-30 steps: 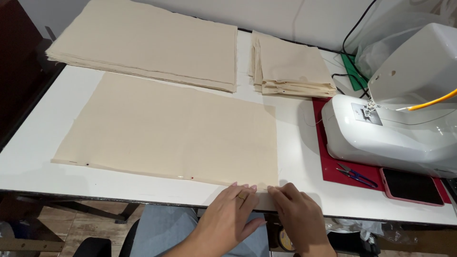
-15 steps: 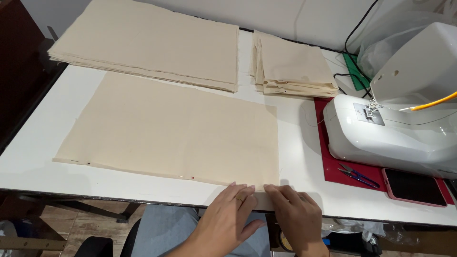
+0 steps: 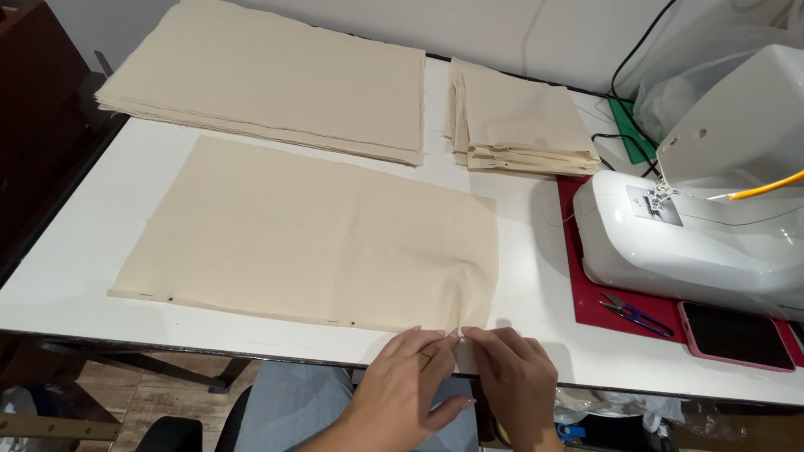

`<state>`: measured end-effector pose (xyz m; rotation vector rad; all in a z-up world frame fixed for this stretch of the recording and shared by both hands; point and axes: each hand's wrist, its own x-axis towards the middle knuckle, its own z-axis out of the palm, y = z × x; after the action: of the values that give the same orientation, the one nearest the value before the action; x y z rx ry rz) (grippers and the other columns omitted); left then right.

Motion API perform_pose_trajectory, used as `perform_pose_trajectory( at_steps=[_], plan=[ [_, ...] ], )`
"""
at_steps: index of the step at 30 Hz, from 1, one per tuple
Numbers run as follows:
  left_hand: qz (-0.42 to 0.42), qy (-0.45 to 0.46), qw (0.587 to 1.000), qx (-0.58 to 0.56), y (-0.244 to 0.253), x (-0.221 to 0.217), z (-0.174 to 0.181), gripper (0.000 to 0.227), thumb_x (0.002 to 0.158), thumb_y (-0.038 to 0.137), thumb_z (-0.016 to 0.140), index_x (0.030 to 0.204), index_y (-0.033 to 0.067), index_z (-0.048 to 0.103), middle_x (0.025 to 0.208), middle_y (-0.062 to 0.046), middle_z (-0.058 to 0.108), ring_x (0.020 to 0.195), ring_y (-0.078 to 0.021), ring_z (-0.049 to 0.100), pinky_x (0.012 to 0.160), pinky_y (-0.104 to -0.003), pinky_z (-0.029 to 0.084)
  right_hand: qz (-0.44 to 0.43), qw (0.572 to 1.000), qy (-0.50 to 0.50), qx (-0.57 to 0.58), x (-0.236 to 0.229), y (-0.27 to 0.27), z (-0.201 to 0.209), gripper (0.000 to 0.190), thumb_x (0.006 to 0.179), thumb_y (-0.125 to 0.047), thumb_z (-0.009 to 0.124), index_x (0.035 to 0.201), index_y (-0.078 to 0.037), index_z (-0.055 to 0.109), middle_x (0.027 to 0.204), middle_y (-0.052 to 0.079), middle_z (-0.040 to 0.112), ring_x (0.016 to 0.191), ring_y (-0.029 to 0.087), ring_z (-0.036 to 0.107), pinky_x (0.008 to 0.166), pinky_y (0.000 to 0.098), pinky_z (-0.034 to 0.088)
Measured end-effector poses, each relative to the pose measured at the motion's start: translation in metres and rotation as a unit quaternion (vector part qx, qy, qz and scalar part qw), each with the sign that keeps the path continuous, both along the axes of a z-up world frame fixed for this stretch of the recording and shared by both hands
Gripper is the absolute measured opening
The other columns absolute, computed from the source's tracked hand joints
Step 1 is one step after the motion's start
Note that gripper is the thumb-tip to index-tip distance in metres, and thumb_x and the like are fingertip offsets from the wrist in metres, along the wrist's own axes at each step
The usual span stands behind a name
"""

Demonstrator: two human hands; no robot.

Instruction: The person pins the edges of a beige fabric piece on a white table using straight pins. They fold the fabric edges, insert pins to secure them, and then place the pinned fabric onto a stack of similar pieces. A sewing machine is visible on the right side of the workspace.

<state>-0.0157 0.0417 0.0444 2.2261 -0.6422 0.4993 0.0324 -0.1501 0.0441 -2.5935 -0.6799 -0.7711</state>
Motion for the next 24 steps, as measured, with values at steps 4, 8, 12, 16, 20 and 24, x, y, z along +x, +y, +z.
perform_pose_trajectory(
  at_steps=[4, 8, 12, 16, 20, 24],
  plan=[
    [0.004, -0.023, 1.000, 0.020, 0.000, 0.000, 0.000, 0.046, 0.092, 0.037, 0.074, 0.117, 0.0001, 0.062, 0.131, -0.012, 0.066, 0.120, -0.0306, 0.057, 0.105, -0.044, 0.044, 0.018, 0.999, 0.023, 0.026, 0.002, 0.001, 0.000, 0.016, 0.092, -0.016, 0.070, 0.102, -0.028, 0.075, 0.085, -0.012, 0.073, 0.074, 0.011, 0.068, 0.071, 0.0303, 0.051],
    [-0.013, -0.012, 0.999, 0.032, 0.003, 0.000, 0.000, 0.042, 0.095, 0.035, 0.071, 0.114, -0.0015, 0.062, 0.127, -0.017, 0.069, 0.125, -0.0338, 0.056, 0.111, -0.047, 0.040, 0.040, 0.999, -0.010, 0.017, 0.002, -0.007, -0.004, 0.025, 0.095, -0.015, 0.070, 0.116, -0.026, 0.075, 0.088, -0.008, 0.079, 0.076, 0.011, 0.071, 0.080, 0.0286, 0.048],
    [-0.038, -0.018, 0.999, 0.025, 0.008, -0.002, -0.002, 0.029, 0.098, 0.024, 0.069, 0.112, 0.0002, 0.060, 0.123, -0.015, 0.065, 0.125, -0.0347, 0.057, 0.112, -0.053, 0.041, 0.006, 0.999, 0.031, 0.009, -0.002, -0.026, -0.010, 0.036, 0.094, -0.019, 0.068, 0.129, -0.027, 0.069, 0.088, -0.010, 0.080, 0.070, 0.011, 0.072, 0.084, 0.0302, 0.049],
    [-0.035, -0.029, 0.998, 0.050, 0.008, -0.001, -0.008, 0.028, 0.098, 0.024, 0.069, 0.112, 0.0021, 0.058, 0.111, -0.014, 0.061, 0.121, -0.0344, 0.058, 0.111, -0.052, 0.042, -0.035, 0.997, 0.064, 0.011, -0.013, -0.036, -0.006, 0.025, 0.094, -0.029, 0.067, 0.118, -0.033, 0.071, 0.112, -0.013, 0.079, 0.080, 0.010, 0.074, 0.093, 0.0301, 0.046],
    [-0.016, -0.046, 0.997, 0.056, 0.005, -0.002, -0.006, 0.029, 0.098, 0.024, 0.069, 0.113, 0.0010, 0.059, 0.109, -0.014, 0.060, 0.119, -0.0335, 0.059, 0.111, -0.051, 0.044, 0.000, 0.999, 0.034, -0.030, -0.018, -0.038, -0.004, 0.030, 0.094, -0.025, 0.066, 0.123, -0.029, 0.073, 0.136, -0.013, 0.069, 0.106, 0.002, 0.069, 0.094, 0.0278, 0.040],
    [-0.018, -0.051, 0.997, 0.047, 0.007, -0.003, -0.007, 0.025, 0.098, 0.021, 0.069, 0.110, 0.0015, 0.058, 0.111, -0.012, 0.059, 0.120, -0.0334, 0.060, 0.111, -0.052, 0.044, 0.027, 0.998, 0.015, -0.063, -0.020, -0.034, 0.004, 0.032, 0.098, -0.029, 0.060, 0.129, -0.030, 0.069, 0.139, -0.011, 0.067, 0.101, 0.003, 0.070, 0.095, 0.0297, 0.036]
  ],
)
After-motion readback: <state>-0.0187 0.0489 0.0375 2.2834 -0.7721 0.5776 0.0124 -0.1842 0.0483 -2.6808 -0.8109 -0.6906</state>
